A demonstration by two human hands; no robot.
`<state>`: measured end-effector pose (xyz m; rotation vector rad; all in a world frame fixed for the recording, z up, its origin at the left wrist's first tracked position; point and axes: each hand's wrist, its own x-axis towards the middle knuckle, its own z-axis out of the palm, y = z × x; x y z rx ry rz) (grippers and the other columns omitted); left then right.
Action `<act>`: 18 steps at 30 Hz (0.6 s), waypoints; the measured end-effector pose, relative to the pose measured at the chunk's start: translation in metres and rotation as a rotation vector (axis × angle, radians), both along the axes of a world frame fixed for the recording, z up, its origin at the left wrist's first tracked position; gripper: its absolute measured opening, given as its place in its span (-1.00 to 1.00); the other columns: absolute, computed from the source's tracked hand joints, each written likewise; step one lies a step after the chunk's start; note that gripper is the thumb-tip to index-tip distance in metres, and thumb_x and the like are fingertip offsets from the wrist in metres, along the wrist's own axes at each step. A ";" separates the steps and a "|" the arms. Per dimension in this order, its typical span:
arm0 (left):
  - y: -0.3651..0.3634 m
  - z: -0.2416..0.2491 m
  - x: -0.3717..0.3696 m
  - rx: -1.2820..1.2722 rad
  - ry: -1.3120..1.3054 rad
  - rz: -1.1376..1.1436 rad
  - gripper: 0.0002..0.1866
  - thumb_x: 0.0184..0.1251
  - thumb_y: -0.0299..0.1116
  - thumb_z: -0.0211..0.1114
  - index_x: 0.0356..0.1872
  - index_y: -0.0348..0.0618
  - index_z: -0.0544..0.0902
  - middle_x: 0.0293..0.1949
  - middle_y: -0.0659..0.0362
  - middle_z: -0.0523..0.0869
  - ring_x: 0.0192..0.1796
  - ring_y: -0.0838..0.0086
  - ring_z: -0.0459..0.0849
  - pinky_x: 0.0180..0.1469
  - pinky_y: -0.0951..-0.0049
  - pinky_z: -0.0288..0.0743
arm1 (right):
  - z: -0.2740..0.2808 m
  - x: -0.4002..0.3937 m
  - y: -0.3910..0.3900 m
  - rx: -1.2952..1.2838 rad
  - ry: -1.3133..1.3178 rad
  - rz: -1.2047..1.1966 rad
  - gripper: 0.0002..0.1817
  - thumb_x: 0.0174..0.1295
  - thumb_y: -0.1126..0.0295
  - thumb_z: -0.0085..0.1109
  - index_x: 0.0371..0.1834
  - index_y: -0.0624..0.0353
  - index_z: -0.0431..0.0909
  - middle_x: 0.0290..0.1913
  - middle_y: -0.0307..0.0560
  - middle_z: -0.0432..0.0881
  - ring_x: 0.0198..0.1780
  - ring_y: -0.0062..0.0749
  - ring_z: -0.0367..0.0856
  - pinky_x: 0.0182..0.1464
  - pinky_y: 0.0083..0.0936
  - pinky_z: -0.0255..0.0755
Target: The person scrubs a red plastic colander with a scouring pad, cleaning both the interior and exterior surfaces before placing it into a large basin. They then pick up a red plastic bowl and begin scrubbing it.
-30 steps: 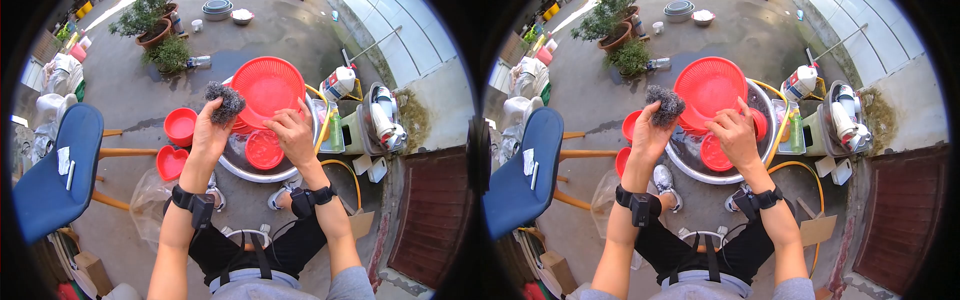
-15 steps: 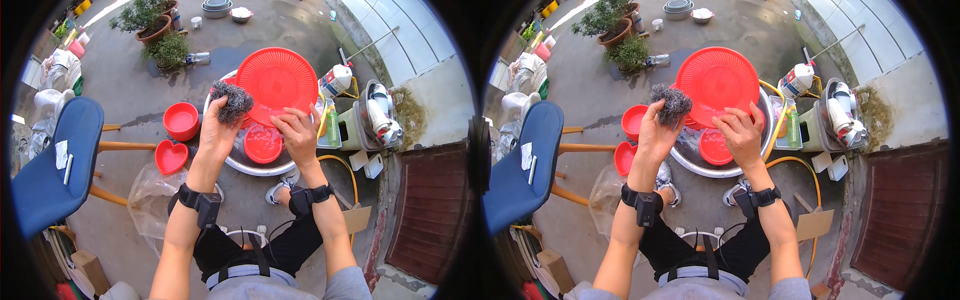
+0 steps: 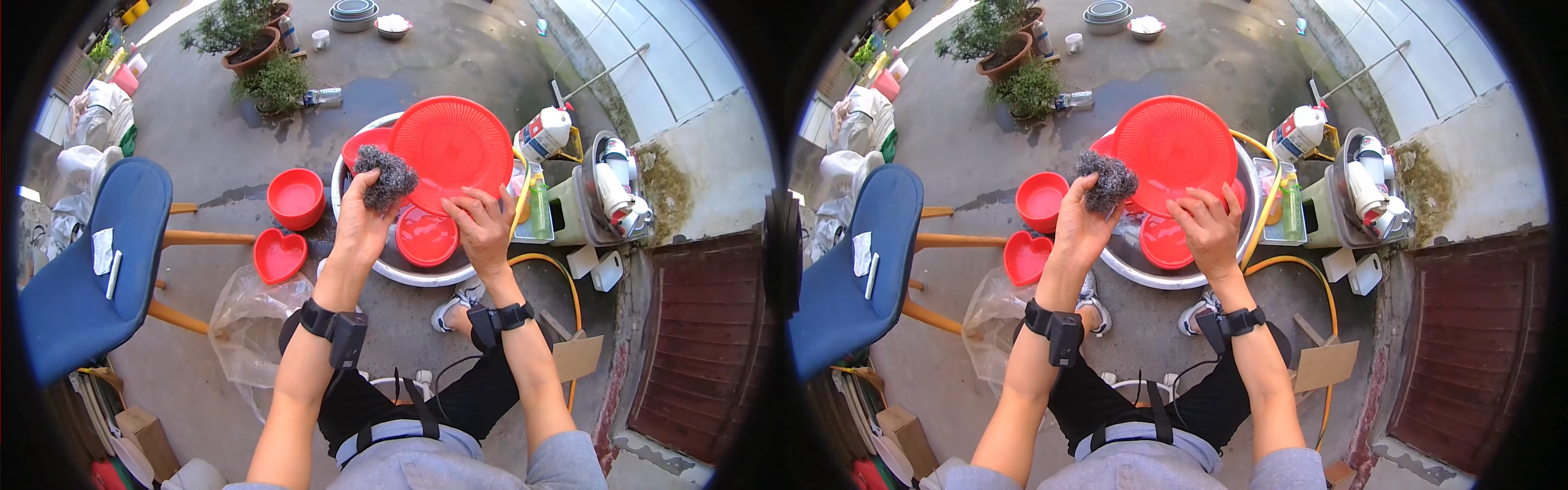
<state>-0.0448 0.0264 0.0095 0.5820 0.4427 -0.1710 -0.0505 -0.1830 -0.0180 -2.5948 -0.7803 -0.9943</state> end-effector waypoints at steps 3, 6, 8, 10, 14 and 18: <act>-0.004 0.002 0.002 0.029 -0.012 0.004 -0.67 0.37 -0.23 0.22 0.10 -0.04 0.56 0.04 0.21 0.71 0.13 0.42 0.63 0.23 0.33 0.42 | 0.000 0.004 0.000 0.004 0.006 -0.003 -0.66 0.00 0.49 0.27 -0.14 -0.15 0.76 -0.19 -0.43 0.68 0.07 -0.50 0.61 0.48 -0.15 0.09; -0.008 0.006 0.004 0.047 -0.017 0.028 -0.70 0.37 -0.22 0.23 0.06 -0.05 0.58 -0.01 0.23 0.72 0.09 0.46 0.64 0.25 0.34 0.40 | 0.002 0.006 0.002 0.011 -0.001 -0.010 -0.66 0.00 0.49 0.27 -0.13 -0.16 0.76 -0.19 -0.43 0.68 0.07 -0.49 0.60 0.48 -0.15 0.09; -0.010 0.009 0.005 0.046 -0.019 0.043 -0.70 0.37 -0.21 0.24 0.04 -0.07 0.61 -0.04 0.23 0.73 0.07 0.48 0.64 0.27 0.34 0.38 | 0.002 0.008 0.002 0.023 -0.010 -0.017 -0.67 0.01 0.48 0.27 -0.13 -0.15 0.75 -0.19 -0.43 0.67 0.07 -0.50 0.60 0.48 -0.15 0.10; -0.012 0.012 0.006 0.089 -0.047 0.046 -0.72 0.38 -0.21 0.24 0.03 -0.06 0.62 -0.05 0.25 0.73 0.06 0.50 0.64 0.26 0.33 0.38 | 0.001 0.012 0.002 0.016 -0.021 -0.020 -0.67 0.02 0.47 0.27 -0.14 -0.15 0.75 -0.19 -0.43 0.67 0.08 -0.50 0.60 0.48 -0.15 0.10; -0.012 0.010 0.015 0.142 -0.024 0.048 -0.73 0.38 -0.20 0.24 0.02 -0.04 0.62 -0.05 0.26 0.73 0.05 0.51 0.63 0.25 0.33 0.37 | 0.002 0.014 0.005 0.027 -0.020 -0.030 -0.70 0.03 0.46 0.26 -0.15 -0.17 0.75 -0.19 -0.43 0.67 0.08 -0.50 0.60 0.48 -0.14 0.09; -0.010 0.011 0.023 0.102 -0.024 0.049 -0.73 0.37 -0.20 0.26 0.01 -0.03 0.62 -0.05 0.26 0.73 0.05 0.51 0.63 0.24 0.33 0.35 | 0.000 0.017 0.005 0.035 -0.026 -0.041 -0.70 0.04 0.46 0.26 -0.15 -0.18 0.74 -0.19 -0.44 0.66 0.09 -0.50 0.60 0.48 -0.14 0.08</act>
